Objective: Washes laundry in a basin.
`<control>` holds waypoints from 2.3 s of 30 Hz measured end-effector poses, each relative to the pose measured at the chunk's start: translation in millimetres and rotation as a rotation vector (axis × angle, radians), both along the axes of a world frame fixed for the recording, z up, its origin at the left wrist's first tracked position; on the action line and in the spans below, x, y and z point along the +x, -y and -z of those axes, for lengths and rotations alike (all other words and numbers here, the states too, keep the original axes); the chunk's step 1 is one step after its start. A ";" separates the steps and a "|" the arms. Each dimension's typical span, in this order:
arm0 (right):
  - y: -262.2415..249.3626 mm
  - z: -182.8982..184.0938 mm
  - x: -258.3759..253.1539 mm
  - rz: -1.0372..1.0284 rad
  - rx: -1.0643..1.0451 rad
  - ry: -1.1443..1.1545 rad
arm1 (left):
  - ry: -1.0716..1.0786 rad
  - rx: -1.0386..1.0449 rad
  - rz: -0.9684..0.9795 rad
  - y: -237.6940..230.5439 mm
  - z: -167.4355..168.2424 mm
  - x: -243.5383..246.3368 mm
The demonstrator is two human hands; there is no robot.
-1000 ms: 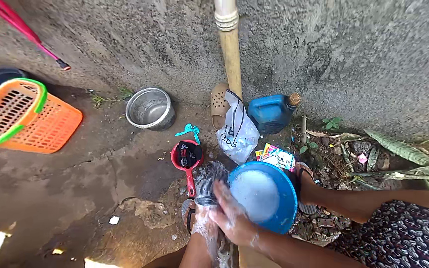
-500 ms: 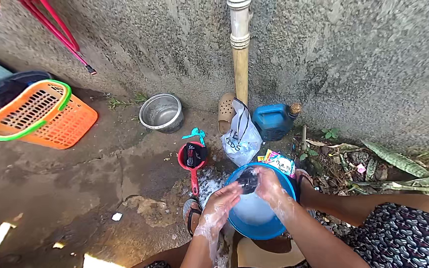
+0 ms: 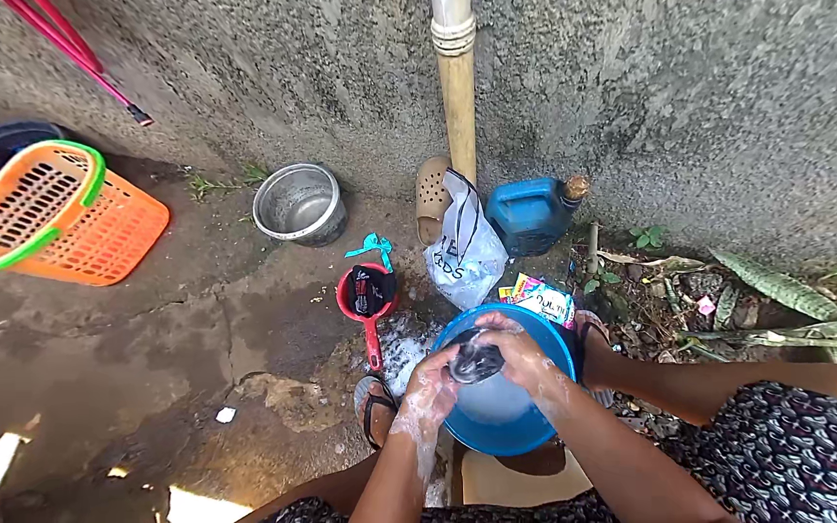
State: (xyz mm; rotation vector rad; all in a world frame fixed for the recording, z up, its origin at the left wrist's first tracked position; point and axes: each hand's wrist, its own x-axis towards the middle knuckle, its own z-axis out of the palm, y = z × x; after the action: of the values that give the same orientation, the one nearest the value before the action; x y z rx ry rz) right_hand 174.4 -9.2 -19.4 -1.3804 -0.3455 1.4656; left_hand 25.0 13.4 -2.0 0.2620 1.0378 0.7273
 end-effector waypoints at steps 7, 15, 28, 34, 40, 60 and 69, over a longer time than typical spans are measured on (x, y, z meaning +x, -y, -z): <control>-13.0 24.5 -9.9 -0.018 -0.097 -0.445 | 0.153 -0.045 -0.129 -1.8 6.8 -9.3; -2.2 67.9 -8.2 -0.257 0.011 -0.035 | 0.167 -0.122 0.220 5.0 30.5 -25.6; 8.5 130.7 -11.0 -1.110 -0.706 0.999 | -0.017 -0.025 0.009 -22.6 29.9 -34.6; 6.6 133.2 5.2 -1.141 -0.800 0.917 | 0.006 -0.112 -0.059 -23.8 27.5 -31.5; -3.1 139.9 -2.9 -1.198 -0.771 0.859 | -0.041 -0.150 -0.139 -26.5 29.6 -28.0; -12.9 72.1 60.5 -0.972 -0.184 0.424 | -0.088 -0.171 -0.158 -26.2 31.0 -27.1; 12.9 112.2 -13.9 -1.505 -0.455 1.145 | -0.057 -0.123 -0.095 -21.4 31.3 -32.9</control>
State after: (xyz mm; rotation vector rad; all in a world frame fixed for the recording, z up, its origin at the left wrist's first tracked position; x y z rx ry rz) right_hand 160.5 -22.1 -131.6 -2.4350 -2.2599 1.6442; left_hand -7.8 34.7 -33.3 0.1284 1.1503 0.7422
